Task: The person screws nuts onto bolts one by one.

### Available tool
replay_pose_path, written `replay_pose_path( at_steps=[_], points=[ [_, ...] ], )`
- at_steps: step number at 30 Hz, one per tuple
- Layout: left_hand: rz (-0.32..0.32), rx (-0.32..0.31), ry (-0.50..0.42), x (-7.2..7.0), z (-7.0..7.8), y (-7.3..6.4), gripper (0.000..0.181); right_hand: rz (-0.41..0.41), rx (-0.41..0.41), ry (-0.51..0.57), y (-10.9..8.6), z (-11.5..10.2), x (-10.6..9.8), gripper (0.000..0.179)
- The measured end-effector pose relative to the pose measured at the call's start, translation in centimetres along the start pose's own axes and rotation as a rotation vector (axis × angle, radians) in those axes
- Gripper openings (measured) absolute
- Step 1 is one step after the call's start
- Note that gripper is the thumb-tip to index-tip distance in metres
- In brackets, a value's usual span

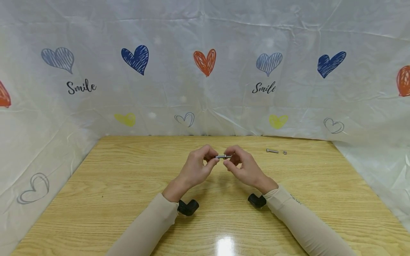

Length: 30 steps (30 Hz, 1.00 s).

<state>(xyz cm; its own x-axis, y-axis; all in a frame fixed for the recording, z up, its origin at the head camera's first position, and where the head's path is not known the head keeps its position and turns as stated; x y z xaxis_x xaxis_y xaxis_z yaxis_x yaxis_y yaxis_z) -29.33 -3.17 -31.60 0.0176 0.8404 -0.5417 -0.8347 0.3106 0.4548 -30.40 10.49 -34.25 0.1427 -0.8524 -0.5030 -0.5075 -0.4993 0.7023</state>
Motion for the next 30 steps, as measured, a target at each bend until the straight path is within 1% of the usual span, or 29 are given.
replay_pose_path(
  at_steps=[5,9,14,18,21,26,30],
  points=[
    [-0.004,0.007,-0.006,0.1,0.0,0.0,0.008,-0.012,-0.016,-0.023,0.1,0.1,0.2,0.009],
    [-0.003,0.006,-0.006,0.1,0.2,-0.1,0.009,-0.026,0.004,-0.022,0.0,0.2,0.1,0.013],
    [-0.002,-0.003,-0.009,0.1,0.2,-0.1,0.009,-0.021,0.04,0.016,-0.2,0.2,0.0,0.011],
    [-0.002,-0.011,-0.007,0.2,0.2,-0.1,0.009,-0.009,0.055,0.021,0.4,-1.9,-0.5,0.021],
    [-0.004,-0.021,-0.002,0.2,0.2,-0.2,0.01,-0.002,0.027,0.015,0.9,-3.7,-0.7,0.025],
    [-0.003,-0.021,0.003,0.3,0.1,-0.2,0.01,-0.003,-0.02,0.03,1.0,-3.8,-0.5,0.016],
    [-0.001,-0.011,0.004,0.3,0.2,-0.3,0.01,-0.019,-0.007,0.017,1.0,-3.5,-0.5,0.007]
  ],
)
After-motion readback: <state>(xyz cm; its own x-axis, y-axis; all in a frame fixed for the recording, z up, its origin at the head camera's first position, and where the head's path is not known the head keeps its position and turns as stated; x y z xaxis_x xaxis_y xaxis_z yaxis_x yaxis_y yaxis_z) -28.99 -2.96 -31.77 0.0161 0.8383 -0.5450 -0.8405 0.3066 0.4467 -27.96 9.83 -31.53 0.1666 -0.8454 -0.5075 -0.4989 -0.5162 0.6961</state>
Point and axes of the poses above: each hand's wrist, its own y-axis towards the middle knuckle, its own x-axis out of the palm, z = x × y, the point moved 8 cm from there along y, towards the middle knuckle, and after that the axes turned 14 degrees about -x, right-handed, at the moved point
